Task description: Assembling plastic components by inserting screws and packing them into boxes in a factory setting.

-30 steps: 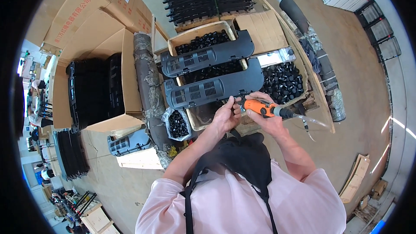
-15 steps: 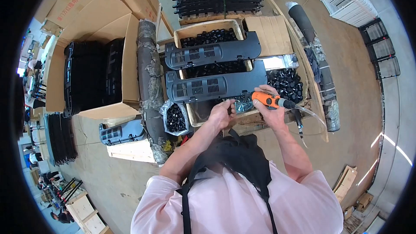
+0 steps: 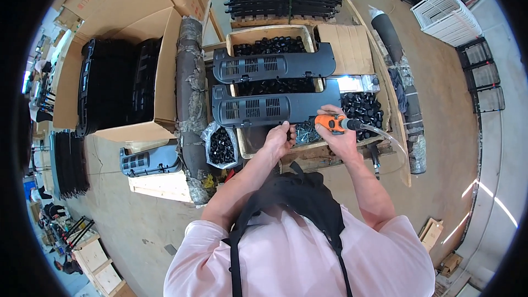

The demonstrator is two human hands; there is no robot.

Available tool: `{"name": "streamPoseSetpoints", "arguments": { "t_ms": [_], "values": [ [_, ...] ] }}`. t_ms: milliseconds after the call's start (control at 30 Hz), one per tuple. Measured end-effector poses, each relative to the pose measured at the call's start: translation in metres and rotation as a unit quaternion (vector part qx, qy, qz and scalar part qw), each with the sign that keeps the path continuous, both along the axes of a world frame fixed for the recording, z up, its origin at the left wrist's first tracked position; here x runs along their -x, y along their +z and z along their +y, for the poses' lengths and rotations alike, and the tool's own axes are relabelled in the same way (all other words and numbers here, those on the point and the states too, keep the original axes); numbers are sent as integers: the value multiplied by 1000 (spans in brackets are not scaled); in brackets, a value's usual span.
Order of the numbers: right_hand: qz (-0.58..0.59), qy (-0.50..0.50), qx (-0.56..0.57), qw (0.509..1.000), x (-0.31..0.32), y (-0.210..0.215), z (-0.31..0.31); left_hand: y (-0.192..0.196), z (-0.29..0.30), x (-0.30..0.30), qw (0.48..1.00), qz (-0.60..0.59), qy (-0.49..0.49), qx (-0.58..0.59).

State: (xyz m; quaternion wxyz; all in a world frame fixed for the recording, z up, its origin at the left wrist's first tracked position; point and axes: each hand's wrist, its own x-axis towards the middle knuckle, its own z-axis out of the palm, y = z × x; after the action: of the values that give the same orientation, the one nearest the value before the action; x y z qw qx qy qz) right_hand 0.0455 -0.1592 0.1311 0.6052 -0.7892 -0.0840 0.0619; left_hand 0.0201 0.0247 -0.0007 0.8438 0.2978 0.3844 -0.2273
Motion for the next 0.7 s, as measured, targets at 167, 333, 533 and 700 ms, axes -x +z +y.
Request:
{"name": "streamPoseSetpoints", "arguments": {
  "t_ms": [167, 333, 533, 700],
  "values": [
    [14, 33, 48, 998, -12, -3, 3, -11, -1, -1, 1000, -11, 0, -7],
    [-4, 51, 93, 994, -14, -4, 2, -8, -4, -1, 999, -5, -13, -44],
    [37, 94, 106, 989, -21, 21, 11, -5, -7, 4, 998, -36, -7, -48],
    [18, 72, 17, 997, -21, 45, 14, -8, -3, 11, 996, -52, -11, -73]
  ]
}}
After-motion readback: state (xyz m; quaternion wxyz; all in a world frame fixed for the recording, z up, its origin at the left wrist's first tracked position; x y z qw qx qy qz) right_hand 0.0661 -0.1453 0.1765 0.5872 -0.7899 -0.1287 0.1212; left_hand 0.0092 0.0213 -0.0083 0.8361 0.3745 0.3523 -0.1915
